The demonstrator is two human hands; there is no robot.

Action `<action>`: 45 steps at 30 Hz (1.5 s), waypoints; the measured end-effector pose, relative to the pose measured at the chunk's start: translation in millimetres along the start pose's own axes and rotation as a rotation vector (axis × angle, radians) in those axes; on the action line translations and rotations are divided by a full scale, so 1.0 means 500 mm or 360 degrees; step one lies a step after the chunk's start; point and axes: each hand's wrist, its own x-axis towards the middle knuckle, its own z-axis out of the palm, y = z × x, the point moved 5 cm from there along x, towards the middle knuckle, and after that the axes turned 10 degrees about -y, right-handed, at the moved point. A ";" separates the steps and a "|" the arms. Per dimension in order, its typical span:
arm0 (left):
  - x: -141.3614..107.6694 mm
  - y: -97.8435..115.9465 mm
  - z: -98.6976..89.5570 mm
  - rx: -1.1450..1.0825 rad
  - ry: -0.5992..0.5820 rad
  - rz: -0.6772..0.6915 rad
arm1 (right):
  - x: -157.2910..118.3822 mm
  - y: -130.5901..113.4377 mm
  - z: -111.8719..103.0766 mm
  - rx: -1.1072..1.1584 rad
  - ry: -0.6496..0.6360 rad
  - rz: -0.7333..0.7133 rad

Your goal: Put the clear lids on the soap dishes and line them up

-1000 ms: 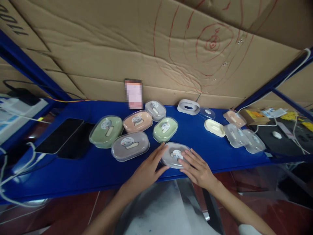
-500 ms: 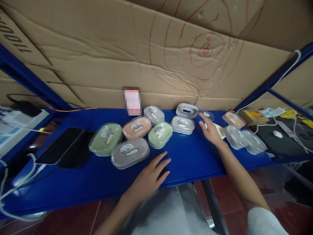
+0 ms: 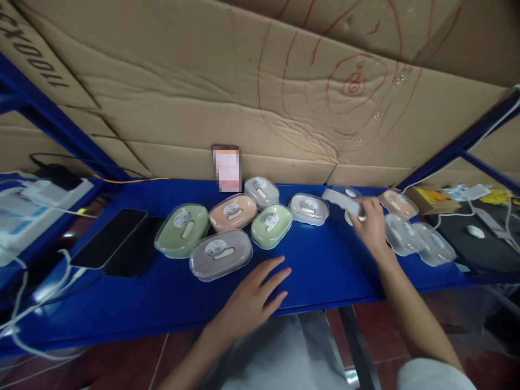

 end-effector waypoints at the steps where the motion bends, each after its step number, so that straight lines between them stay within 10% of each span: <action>1: 0.000 0.003 -0.002 0.0002 -0.0008 0.0017 | -0.055 -0.032 -0.015 -0.0001 -0.0002 -0.0081; 5: 0.005 0.022 -0.001 0.0115 -0.0126 0.0180 | -0.228 -0.186 -0.011 0.0088 -0.0293 -0.0506; 8: 0.012 0.028 0.007 0.0254 -0.0194 0.0264 | -0.244 -0.256 0.013 0.0216 -0.0625 -0.0636; 12: 0.018 0.020 0.013 0.0364 -0.0150 0.0185 | -0.143 -0.207 0.009 0.0507 -0.0924 -0.0554; 16: 0.015 0.013 0.006 0.0410 -0.0021 0.0065 | -0.038 -0.031 -0.012 0.0090 -0.0473 -0.0090; 20: 0.011 0.019 -0.004 0.0435 0.0106 0.0113 | -0.062 0.052 0.006 -0.0183 -0.0273 0.0122; 30: 0.005 0.020 -0.031 0.0303 0.0381 0.0091 | -0.244 -0.210 0.020 0.0403 -0.0751 -0.0019; 45: 0.023 0.030 -0.004 0.0607 0.0119 0.0098 | -0.163 -0.246 0.065 0.0422 -0.0801 -0.0455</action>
